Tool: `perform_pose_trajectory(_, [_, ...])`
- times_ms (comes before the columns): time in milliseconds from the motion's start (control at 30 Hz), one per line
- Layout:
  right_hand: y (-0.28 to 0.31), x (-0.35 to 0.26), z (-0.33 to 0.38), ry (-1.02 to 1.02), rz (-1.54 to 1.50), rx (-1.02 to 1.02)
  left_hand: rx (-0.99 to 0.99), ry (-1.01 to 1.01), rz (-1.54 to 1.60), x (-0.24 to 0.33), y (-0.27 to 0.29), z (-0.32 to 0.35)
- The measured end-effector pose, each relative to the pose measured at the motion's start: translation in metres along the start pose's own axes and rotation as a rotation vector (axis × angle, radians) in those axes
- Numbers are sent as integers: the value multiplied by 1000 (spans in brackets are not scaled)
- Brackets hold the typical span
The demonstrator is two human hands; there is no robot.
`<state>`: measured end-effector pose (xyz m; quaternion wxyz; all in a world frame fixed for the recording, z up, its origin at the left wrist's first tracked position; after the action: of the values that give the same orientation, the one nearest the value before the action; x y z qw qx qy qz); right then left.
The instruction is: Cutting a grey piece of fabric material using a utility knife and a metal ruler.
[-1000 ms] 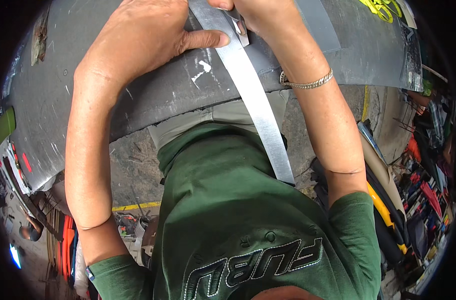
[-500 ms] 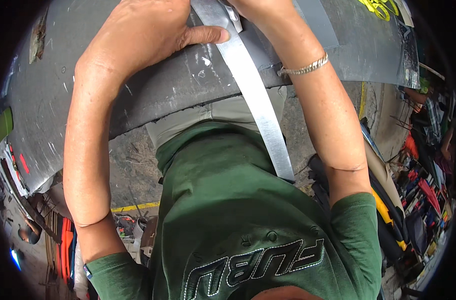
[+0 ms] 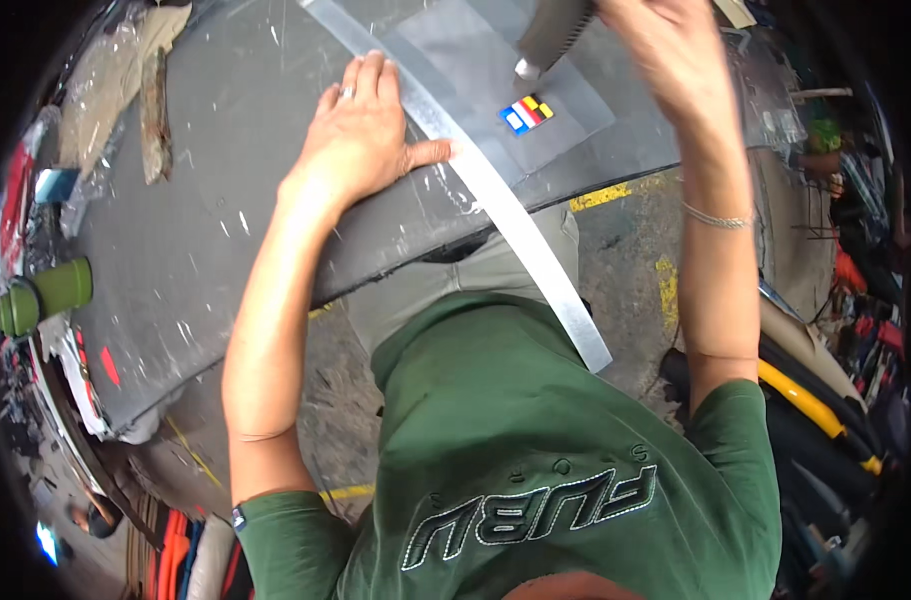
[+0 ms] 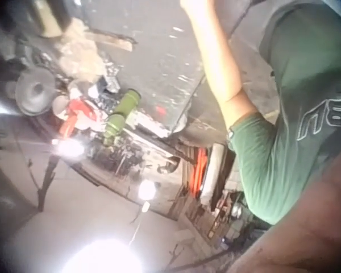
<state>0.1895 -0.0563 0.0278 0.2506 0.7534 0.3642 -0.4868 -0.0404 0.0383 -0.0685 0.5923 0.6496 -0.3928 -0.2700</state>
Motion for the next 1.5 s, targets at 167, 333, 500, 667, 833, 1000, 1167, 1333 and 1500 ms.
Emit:
perform_pose_trajectory(167, [125, -12, 45, -299, -60, 90, 20, 23, 58, 1, -4, 3])
perform_pose_trajectory(333, [120, 29, 168, -588, -749, 279, 8, 44, 92, 1, -1, 4])
perform_pose_trajectory(500, [97, 41, 217, -672, -612, 176, -4, 59, 126, -1, 1, 8])
perform_pose_trajectory(667, [57, 9, 224, -362, 564, -203, 74, 97, 206, -17, 4, 14])
perform_pose_trajectory(833, [37, 0, 248, -487, 515, -255, 134, 54, 197, -24, 6, 25])
perform_pose_trajectory(1000, [92, 19, 262, -361, 550, -139, 68, 33, 27, 17, 37, 56])
perform_pose_trajectory(1167, [119, 20, 274, -335, 592, -3, -21, -24, 144, 20, 55, 53])
perform_pose_trajectory(1333, [120, 26, 281, -458, 553, 125, 75, -159, 152, -29, 40, 28])
perform_pose_trajectory(1500, [108, 17, 282, -467, 535, 80, 15, -81, 114, -25, 17, 35])
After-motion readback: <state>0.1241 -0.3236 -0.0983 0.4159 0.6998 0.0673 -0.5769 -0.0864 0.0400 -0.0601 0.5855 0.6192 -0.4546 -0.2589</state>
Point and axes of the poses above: each hand's wrist, its own z-axis away from the middle knuckle, its own y-axis out of the back of the hand, x = y × z, the point moved 3 cm from there along -z, towards the middle knuckle, and after that the axes turned 7 degrees about x, right-handed, at the moved point
